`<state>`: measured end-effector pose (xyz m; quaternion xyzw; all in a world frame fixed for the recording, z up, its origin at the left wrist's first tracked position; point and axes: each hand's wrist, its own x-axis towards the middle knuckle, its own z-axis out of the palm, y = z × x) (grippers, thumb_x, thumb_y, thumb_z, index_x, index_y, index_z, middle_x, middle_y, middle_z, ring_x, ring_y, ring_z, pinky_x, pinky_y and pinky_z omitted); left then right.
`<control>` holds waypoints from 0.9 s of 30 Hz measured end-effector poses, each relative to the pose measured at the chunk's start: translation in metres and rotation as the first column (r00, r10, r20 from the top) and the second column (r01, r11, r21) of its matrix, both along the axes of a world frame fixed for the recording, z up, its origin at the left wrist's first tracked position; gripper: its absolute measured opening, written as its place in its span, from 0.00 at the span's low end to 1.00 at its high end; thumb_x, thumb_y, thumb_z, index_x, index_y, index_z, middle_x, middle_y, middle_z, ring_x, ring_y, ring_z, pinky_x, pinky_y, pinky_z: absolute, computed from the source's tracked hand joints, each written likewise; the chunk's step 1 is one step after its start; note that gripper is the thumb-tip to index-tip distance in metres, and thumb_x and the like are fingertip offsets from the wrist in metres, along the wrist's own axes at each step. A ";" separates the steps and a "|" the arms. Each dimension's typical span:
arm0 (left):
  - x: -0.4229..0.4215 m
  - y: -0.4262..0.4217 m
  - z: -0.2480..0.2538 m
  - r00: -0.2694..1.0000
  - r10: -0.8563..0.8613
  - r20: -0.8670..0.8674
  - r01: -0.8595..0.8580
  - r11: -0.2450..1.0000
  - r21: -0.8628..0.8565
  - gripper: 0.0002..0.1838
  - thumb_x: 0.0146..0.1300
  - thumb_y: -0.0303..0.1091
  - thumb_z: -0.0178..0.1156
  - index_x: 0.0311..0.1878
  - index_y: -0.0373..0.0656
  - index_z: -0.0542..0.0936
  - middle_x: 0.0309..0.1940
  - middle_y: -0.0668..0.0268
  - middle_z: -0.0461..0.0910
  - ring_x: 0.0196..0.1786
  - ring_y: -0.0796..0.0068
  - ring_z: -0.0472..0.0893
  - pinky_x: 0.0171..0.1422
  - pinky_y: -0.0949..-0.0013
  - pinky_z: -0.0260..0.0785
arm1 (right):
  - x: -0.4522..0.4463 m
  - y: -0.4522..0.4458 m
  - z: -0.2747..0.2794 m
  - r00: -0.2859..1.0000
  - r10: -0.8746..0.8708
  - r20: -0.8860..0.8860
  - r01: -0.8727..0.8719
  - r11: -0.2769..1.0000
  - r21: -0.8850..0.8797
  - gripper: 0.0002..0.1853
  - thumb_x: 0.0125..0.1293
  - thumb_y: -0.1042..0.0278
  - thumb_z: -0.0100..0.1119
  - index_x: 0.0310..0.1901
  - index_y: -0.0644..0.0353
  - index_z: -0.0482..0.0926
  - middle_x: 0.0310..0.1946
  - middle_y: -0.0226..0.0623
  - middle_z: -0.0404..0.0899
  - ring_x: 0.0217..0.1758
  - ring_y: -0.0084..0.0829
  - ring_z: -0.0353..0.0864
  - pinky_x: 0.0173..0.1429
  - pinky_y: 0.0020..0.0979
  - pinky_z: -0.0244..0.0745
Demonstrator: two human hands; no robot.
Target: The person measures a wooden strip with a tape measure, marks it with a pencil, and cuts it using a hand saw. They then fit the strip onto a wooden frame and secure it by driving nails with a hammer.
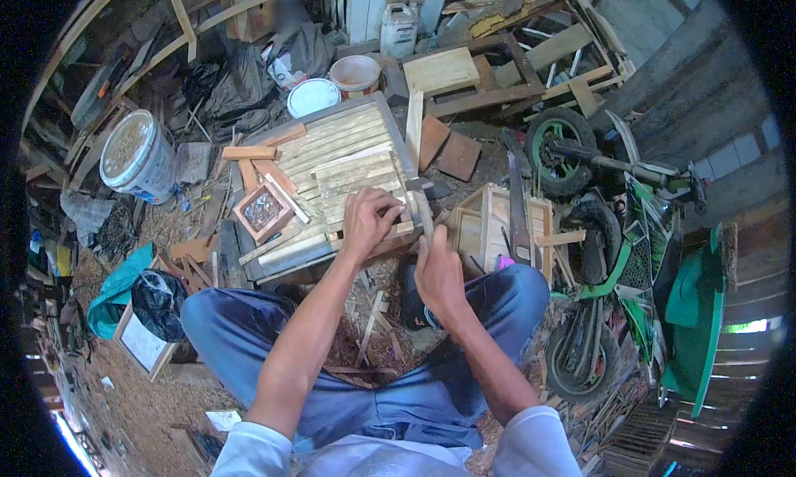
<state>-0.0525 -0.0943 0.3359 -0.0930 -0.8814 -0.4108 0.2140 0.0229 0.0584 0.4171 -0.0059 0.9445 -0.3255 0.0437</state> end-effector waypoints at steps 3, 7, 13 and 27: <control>0.001 0.003 0.001 0.999 0.009 0.043 -0.008 1.000 -0.016 0.07 0.51 0.37 0.69 0.29 0.44 0.86 0.32 0.68 0.84 0.43 0.65 0.78 0.50 0.61 0.64 | -0.002 0.007 -0.016 0.997 0.082 -0.004 -0.081 0.990 0.117 0.10 0.73 0.64 0.45 0.45 0.63 0.62 0.26 0.67 0.76 0.33 0.69 0.75 0.38 0.63 0.67; 0.000 0.002 -0.002 1.000 -0.011 0.026 0.010 1.000 0.027 0.06 0.52 0.37 0.67 0.30 0.46 0.87 0.33 0.71 0.84 0.43 0.66 0.77 0.50 0.63 0.62 | 0.003 -0.003 -0.009 0.998 -0.041 -0.040 0.041 0.999 -0.010 0.11 0.72 0.66 0.48 0.45 0.67 0.64 0.23 0.67 0.74 0.32 0.70 0.74 0.37 0.60 0.65; 0.002 0.002 -0.002 0.999 0.009 0.031 -0.009 1.000 -0.022 0.07 0.51 0.38 0.69 0.30 0.47 0.87 0.33 0.70 0.84 0.44 0.66 0.78 0.51 0.62 0.63 | 0.002 -0.003 -0.005 1.000 -0.017 -0.016 0.017 1.000 -0.001 0.11 0.72 0.65 0.48 0.45 0.67 0.64 0.22 0.67 0.74 0.33 0.70 0.74 0.37 0.60 0.65; 0.001 0.002 0.001 0.999 -0.014 0.035 0.013 1.000 0.016 0.06 0.52 0.38 0.69 0.30 0.47 0.87 0.32 0.70 0.84 0.44 0.66 0.77 0.51 0.62 0.63 | 0.004 -0.004 0.038 0.999 -0.011 -0.046 0.008 0.998 -0.066 0.10 0.71 0.67 0.49 0.44 0.64 0.63 0.25 0.68 0.75 0.33 0.70 0.75 0.37 0.63 0.68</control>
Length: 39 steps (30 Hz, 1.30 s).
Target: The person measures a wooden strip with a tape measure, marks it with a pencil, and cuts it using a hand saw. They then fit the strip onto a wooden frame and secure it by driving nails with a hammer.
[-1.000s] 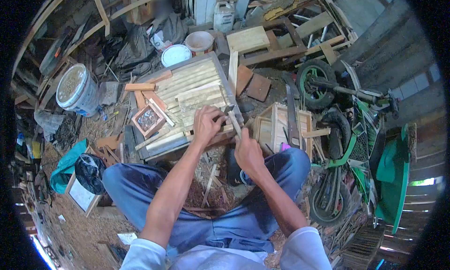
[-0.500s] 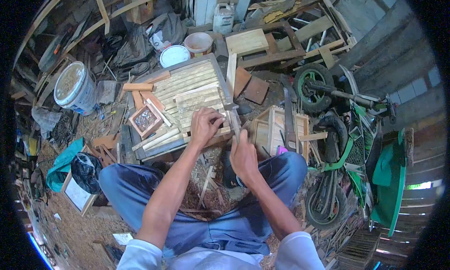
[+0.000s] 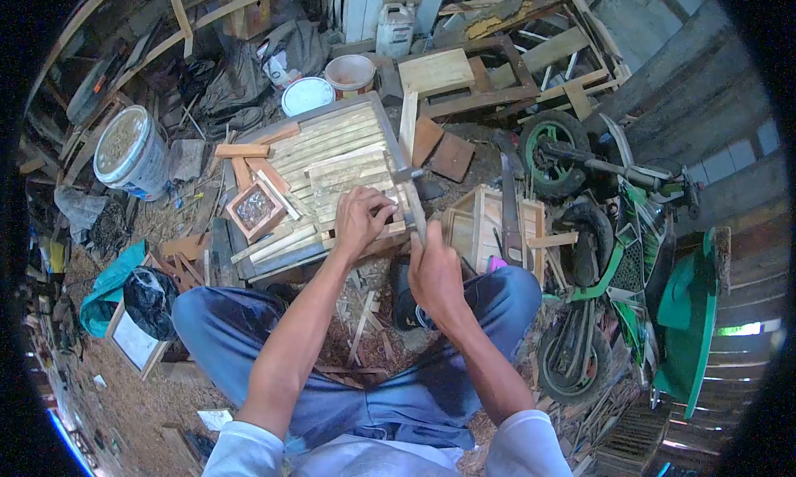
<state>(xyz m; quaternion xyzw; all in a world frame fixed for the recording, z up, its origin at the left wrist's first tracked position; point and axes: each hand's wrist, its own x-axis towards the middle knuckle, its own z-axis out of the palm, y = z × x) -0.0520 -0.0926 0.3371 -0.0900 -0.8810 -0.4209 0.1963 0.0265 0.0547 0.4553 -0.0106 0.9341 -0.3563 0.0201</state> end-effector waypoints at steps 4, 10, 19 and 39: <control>-0.001 0.000 0.001 1.000 0.001 0.004 -0.001 1.000 -0.004 0.06 0.52 0.38 0.68 0.30 0.47 0.87 0.32 0.71 0.84 0.44 0.66 0.77 0.52 0.61 0.63 | -0.002 0.001 -0.019 1.000 0.006 -0.019 -0.006 1.000 0.013 0.10 0.72 0.66 0.47 0.44 0.64 0.63 0.24 0.68 0.75 0.33 0.70 0.75 0.37 0.63 0.68; 0.000 -0.001 0.003 1.000 0.009 0.015 -0.008 1.000 -0.023 0.07 0.52 0.37 0.69 0.31 0.46 0.87 0.32 0.70 0.84 0.45 0.65 0.78 0.51 0.61 0.64 | -0.003 0.001 -0.041 1.000 0.005 0.022 -0.007 0.996 0.087 0.10 0.72 0.66 0.48 0.42 0.66 0.63 0.24 0.68 0.74 0.33 0.69 0.76 0.35 0.60 0.66; 0.000 0.001 -0.001 0.999 0.015 -0.031 -0.016 0.999 -0.040 0.08 0.49 0.37 0.71 0.29 0.45 0.86 0.31 0.69 0.84 0.42 0.65 0.78 0.48 0.61 0.64 | -0.005 0.008 -0.048 0.995 0.071 0.067 -0.080 0.987 0.143 0.10 0.72 0.65 0.46 0.43 0.65 0.63 0.26 0.68 0.76 0.34 0.70 0.75 0.40 0.64 0.67; -0.001 -0.001 0.000 1.000 -0.001 -0.026 0.001 1.000 -0.014 0.07 0.49 0.38 0.70 0.28 0.46 0.86 0.30 0.70 0.83 0.42 0.66 0.78 0.46 0.61 0.64 | -0.006 0.001 -0.029 0.996 0.049 0.076 -0.057 0.992 0.114 0.10 0.72 0.67 0.46 0.45 0.64 0.61 0.26 0.70 0.75 0.35 0.70 0.75 0.38 0.64 0.66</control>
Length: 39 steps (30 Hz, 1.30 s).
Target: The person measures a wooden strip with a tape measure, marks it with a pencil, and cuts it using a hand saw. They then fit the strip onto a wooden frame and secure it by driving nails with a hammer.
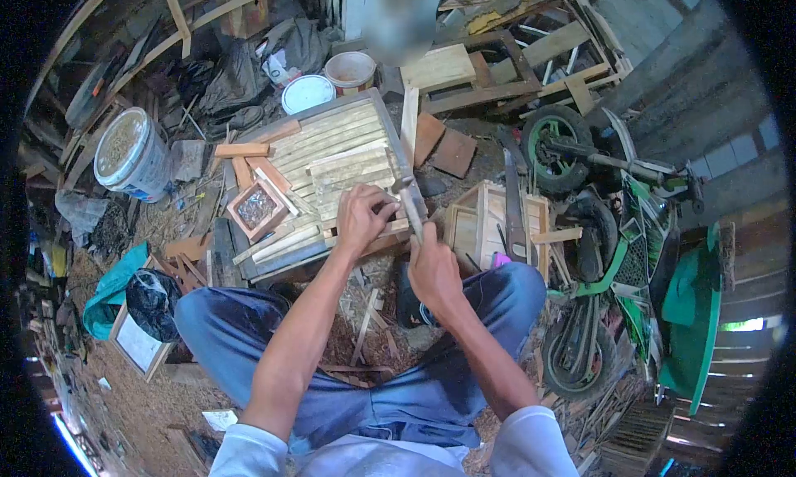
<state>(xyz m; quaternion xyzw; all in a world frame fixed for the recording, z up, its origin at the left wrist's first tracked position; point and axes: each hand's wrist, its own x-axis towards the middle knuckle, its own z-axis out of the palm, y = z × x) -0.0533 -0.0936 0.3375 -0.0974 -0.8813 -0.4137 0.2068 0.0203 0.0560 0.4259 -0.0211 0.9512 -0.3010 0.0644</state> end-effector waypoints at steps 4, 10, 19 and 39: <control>0.000 0.001 -0.002 1.000 0.014 -0.013 -0.014 1.000 -0.010 0.06 0.49 0.37 0.70 0.28 0.46 0.86 0.28 0.70 0.82 0.41 0.65 0.78 0.45 0.61 0.64 | 0.000 0.005 -0.030 0.997 0.006 -0.073 -0.004 0.999 0.033 0.10 0.71 0.67 0.49 0.42 0.66 0.63 0.22 0.68 0.73 0.33 0.69 0.74 0.35 0.60 0.64; -0.001 0.000 -0.001 0.998 -0.021 0.051 0.019 0.999 0.037 0.06 0.51 0.38 0.68 0.29 0.48 0.87 0.31 0.70 0.84 0.43 0.65 0.77 0.50 0.61 0.63 | 0.000 -0.002 0.021 0.997 -0.029 -0.077 0.023 0.997 -0.077 0.11 0.73 0.65 0.45 0.44 0.65 0.62 0.26 0.70 0.75 0.34 0.70 0.75 0.38 0.63 0.67; -0.001 0.000 0.000 1.000 -0.015 0.013 0.015 1.000 0.008 0.07 0.49 0.36 0.71 0.29 0.45 0.86 0.29 0.70 0.83 0.42 0.66 0.78 0.48 0.62 0.64 | 0.005 0.005 -0.019 1.000 -0.010 -0.019 0.009 1.000 -0.018 0.10 0.71 0.67 0.47 0.44 0.66 0.62 0.24 0.69 0.74 0.34 0.70 0.75 0.38 0.61 0.66; 0.002 0.000 0.002 1.000 -0.022 0.021 0.022 1.000 -0.010 0.06 0.50 0.37 0.69 0.29 0.46 0.87 0.30 0.68 0.83 0.41 0.64 0.78 0.48 0.61 0.64 | -0.003 0.003 -0.012 1.000 -0.010 0.025 0.010 1.000 0.001 0.12 0.71 0.67 0.46 0.49 0.67 0.64 0.25 0.68 0.76 0.34 0.70 0.76 0.41 0.63 0.70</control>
